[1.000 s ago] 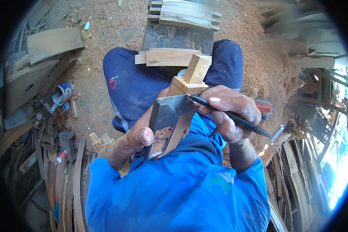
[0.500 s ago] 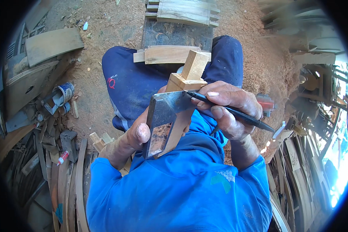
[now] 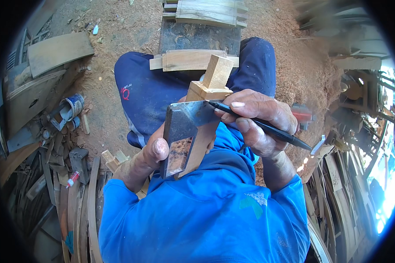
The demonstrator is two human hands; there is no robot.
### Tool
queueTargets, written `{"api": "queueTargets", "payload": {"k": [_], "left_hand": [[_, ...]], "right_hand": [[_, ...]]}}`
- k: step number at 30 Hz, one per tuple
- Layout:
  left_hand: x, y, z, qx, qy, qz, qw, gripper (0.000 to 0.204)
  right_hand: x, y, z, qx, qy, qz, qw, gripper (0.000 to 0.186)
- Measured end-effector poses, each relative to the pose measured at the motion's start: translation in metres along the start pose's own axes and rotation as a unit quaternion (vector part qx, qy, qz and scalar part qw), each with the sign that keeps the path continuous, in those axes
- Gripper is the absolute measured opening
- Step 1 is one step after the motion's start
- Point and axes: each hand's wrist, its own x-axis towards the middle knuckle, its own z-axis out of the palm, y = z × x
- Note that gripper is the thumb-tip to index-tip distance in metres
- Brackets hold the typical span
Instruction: The person marks a piece of wood using a try square and a pencil while holding it against another piece of wood.
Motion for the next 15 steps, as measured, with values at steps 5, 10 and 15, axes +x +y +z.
{"api": "queueTargets", "payload": {"k": [5,10,15], "left_hand": [[0.001,-0.002,0.000,-0.006,0.000,0.004,1.000,0.140],[0.001,-0.004,-0.003,-0.024,-0.006,0.015,1.000,0.139],[0.005,-0.013,-0.011,-0.066,-0.033,0.063,0.995,0.138]], "right_hand": [[-0.001,0.003,-0.001,-0.006,-0.002,-0.016,1.000,0.025],[0.002,0.000,0.000,-0.008,-0.004,-0.012,1.000,0.025],[-0.002,0.003,-0.002,0.042,-0.009,0.004,0.999,0.029]]}}
